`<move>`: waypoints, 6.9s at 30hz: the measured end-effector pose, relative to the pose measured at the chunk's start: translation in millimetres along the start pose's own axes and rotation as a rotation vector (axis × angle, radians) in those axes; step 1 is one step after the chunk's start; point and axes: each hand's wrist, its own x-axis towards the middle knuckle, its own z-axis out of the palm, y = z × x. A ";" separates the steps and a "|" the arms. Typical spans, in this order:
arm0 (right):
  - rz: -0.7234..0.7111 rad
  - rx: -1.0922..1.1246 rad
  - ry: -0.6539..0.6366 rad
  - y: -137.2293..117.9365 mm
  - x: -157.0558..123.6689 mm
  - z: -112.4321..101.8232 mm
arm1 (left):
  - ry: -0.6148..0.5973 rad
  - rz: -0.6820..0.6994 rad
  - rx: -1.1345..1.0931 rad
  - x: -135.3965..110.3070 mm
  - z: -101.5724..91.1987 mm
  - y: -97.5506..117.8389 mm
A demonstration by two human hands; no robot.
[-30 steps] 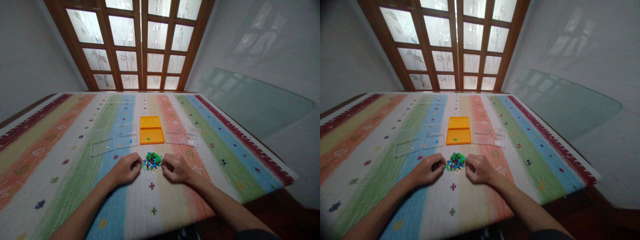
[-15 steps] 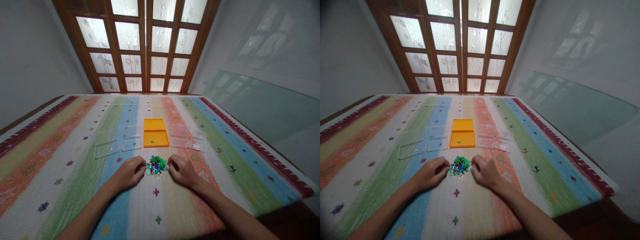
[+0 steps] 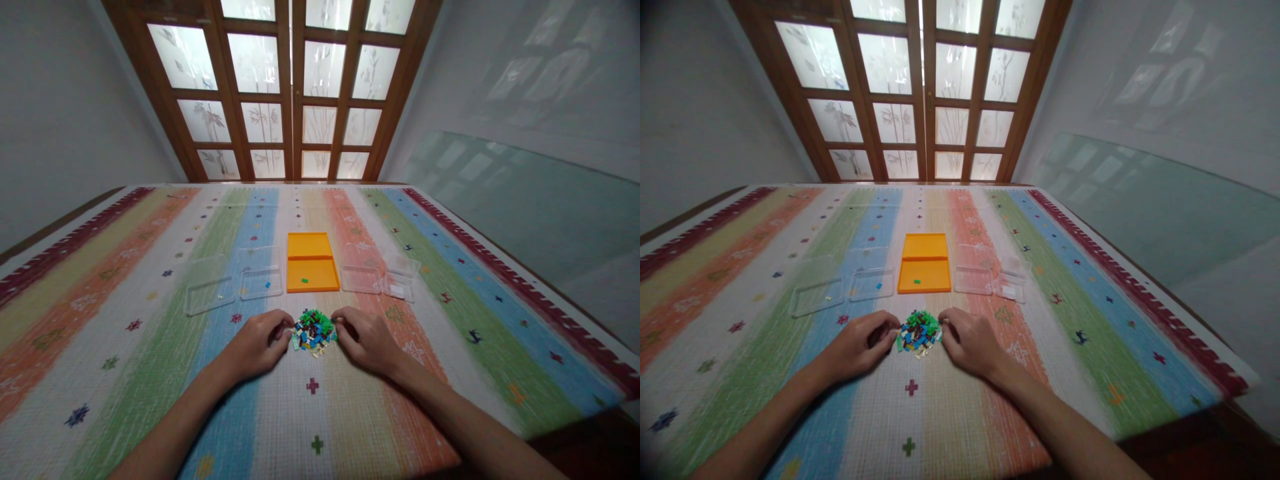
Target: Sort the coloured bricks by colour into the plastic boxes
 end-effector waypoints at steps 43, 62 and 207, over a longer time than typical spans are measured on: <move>-0.098 0.012 -0.180 -0.3 42.7 5.5 | 0.016 0.013 -0.016 3.2 5.6 -3.1; 0.229 -0.170 -0.044 80.3 50.5 -59.7 | 0.017 0.025 0.004 4.1 6.4 -5.7; -0.111 -0.222 -0.530 -45.2 83.6 16.4 | 0.010 -0.047 0.591 3.8 -10.2 -9.5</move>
